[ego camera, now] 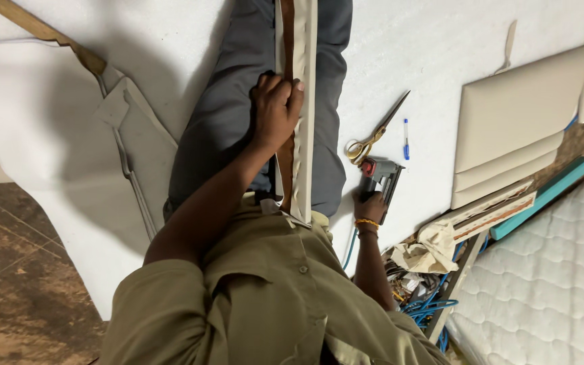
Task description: The person sits on the floor and wraps a strip of beige fabric around a long narrow wooden board, folding the fabric edges over the wood. They use a pneumatic staple gun to fasten the fabric along the board and use scissors to trim excess fabric.
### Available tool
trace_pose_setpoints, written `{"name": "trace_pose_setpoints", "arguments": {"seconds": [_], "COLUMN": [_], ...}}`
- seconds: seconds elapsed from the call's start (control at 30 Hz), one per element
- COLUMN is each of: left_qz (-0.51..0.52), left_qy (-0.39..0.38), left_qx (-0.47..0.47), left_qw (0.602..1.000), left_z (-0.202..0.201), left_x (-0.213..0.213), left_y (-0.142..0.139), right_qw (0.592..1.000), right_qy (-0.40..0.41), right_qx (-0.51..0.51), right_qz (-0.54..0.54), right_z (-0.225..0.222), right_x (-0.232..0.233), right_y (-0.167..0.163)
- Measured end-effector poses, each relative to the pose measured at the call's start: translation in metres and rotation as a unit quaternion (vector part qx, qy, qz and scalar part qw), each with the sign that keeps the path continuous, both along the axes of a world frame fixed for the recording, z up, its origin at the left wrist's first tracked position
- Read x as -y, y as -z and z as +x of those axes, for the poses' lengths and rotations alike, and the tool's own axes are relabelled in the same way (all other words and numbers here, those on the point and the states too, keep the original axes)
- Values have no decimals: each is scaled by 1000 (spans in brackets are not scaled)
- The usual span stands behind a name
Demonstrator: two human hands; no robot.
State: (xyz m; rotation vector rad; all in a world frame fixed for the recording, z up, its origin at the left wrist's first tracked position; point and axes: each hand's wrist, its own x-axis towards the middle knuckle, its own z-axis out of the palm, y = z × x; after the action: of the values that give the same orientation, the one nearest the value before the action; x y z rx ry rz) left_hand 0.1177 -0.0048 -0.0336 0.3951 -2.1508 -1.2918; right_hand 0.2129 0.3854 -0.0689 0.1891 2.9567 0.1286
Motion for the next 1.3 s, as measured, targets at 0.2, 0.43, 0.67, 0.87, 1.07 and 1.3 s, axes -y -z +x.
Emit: {"name": "trace_pose_setpoints", "arguments": {"seconds": [0.2,0.43,0.67,0.87,1.07,1.3], "left_qz": [-13,-13,-6,16,10,32], "left_qy": [-17,-29,-22,-22,2,5], "left_qx": [10,17,43,53,69,66], "left_qw": [1000,999,999,998,998,997], "left_z": [2,0,1,2,6,9], "left_x": [1,-5,-6,-8,-7,3], "left_y": [-6,-1,10,22,26,10], "right_qw": [989,845,866,835,831,859], "right_qy": [61,136,-418,-454,-423,-393], "right_qx": [15,93,205,305,342,316], "right_qz": [-136,-509,-184,62,118,88], "right_z": [-25,-97,-198,-207,-202,-205], "right_x": [-17,-1,201,326,361,337], "right_y": [-23,-162,-295,-309,-304,-305]}}
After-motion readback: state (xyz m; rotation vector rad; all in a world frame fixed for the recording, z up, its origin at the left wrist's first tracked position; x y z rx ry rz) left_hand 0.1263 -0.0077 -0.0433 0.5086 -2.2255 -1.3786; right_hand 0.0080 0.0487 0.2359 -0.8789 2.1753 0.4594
